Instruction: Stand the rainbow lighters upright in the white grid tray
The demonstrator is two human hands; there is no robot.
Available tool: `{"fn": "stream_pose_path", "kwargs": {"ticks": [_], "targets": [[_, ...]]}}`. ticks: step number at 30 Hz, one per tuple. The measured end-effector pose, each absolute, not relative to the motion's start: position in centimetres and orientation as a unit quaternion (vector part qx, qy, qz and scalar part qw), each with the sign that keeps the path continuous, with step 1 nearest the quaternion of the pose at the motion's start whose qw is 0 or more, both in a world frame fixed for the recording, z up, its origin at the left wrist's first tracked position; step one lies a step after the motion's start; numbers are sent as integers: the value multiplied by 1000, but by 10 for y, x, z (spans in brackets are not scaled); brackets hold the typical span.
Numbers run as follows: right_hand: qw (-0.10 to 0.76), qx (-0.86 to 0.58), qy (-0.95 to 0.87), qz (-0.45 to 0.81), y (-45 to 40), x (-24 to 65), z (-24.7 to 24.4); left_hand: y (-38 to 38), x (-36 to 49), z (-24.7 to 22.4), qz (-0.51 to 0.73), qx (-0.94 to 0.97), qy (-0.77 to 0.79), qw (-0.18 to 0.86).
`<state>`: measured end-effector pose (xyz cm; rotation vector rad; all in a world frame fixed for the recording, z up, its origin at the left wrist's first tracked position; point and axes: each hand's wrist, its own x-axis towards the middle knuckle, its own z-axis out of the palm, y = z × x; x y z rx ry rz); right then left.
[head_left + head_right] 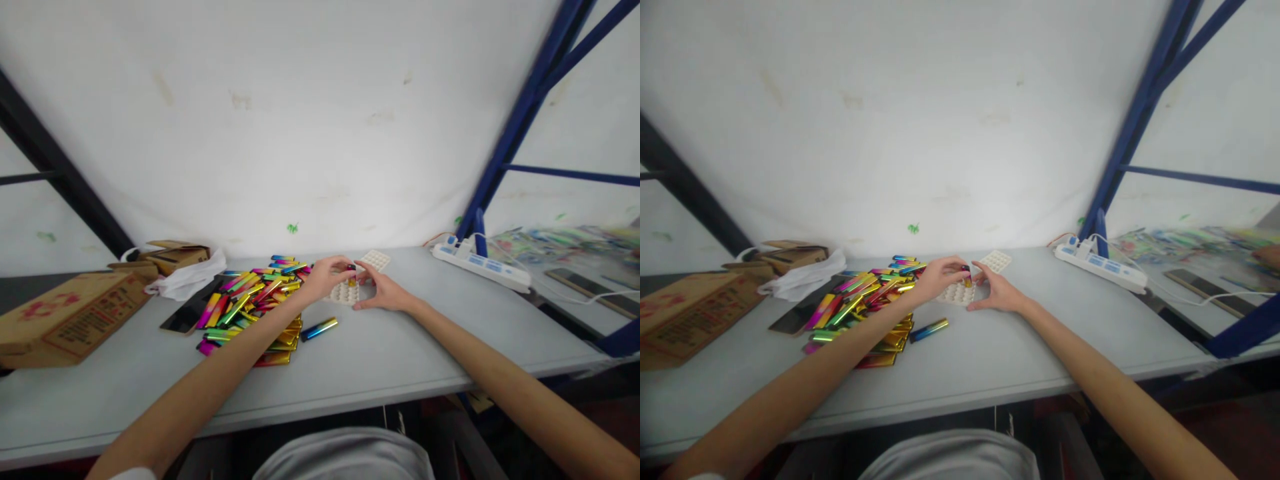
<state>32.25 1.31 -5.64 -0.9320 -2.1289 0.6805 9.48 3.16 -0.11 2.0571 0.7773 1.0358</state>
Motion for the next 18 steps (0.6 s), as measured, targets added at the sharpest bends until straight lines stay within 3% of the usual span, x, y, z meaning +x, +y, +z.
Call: {"fn": "stream_pose_path", "kwargs": {"ticks": [18], "targets": [[356,-376,-808,280,10,322,-53,47,107,-5,383,807,283,348]]}}
